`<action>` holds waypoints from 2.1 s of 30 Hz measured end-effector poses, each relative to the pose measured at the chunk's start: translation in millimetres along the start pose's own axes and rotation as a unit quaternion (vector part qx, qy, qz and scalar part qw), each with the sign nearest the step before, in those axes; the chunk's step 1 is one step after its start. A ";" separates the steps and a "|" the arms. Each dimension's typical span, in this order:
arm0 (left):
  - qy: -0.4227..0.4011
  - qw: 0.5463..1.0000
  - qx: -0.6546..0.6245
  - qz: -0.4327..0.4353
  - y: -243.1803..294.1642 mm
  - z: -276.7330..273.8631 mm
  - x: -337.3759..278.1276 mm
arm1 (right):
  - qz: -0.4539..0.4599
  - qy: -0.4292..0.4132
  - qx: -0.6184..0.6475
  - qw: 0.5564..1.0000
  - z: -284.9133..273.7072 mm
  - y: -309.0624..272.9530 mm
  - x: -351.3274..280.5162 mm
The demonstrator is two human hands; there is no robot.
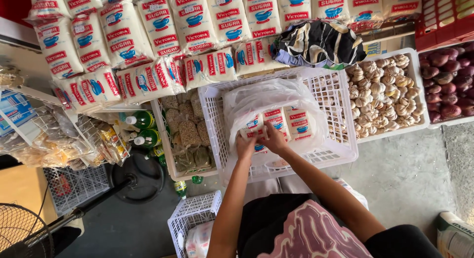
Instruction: Wipe bags of sugar with a cloth and place them into a white plastic basket for organization.
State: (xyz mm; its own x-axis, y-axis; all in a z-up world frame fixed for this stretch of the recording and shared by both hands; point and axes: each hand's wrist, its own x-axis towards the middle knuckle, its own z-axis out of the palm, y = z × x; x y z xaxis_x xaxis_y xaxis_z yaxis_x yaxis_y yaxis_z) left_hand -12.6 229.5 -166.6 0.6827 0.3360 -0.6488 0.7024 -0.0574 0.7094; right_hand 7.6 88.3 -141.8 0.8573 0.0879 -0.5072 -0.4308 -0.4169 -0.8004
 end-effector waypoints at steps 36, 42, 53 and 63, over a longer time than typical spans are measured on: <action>0.118 0.985 -0.096 0.086 -9.7 1.2 32.6 | -0.054 -0.065 -0.184 0.979 0.6 32.2 8.3; 0.115 0.989 -0.013 0.089 1.2 -3.0 21.4 | 0.007 -0.079 -0.207 0.975 -8.1 3.4 -4.3; -0.001 0.998 0.063 0.027 -26.5 4.3 44.9 | 0.007 -0.108 -0.175 0.979 -8.5 24.0 7.1; 0.070 0.988 0.096 0.098 -16.5 10.6 29.4 | 0.013 -0.087 -0.213 0.973 -12.0 3.7 2.9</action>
State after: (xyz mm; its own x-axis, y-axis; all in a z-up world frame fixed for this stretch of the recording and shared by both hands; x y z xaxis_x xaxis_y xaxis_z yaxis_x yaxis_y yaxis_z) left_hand -2.0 230.4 -200.3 0.7842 0.4263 -0.4510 0.5943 -0.3066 0.7435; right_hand 11.9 76.1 -142.3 0.7705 0.2088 -0.6023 -0.2649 -0.7544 -0.6005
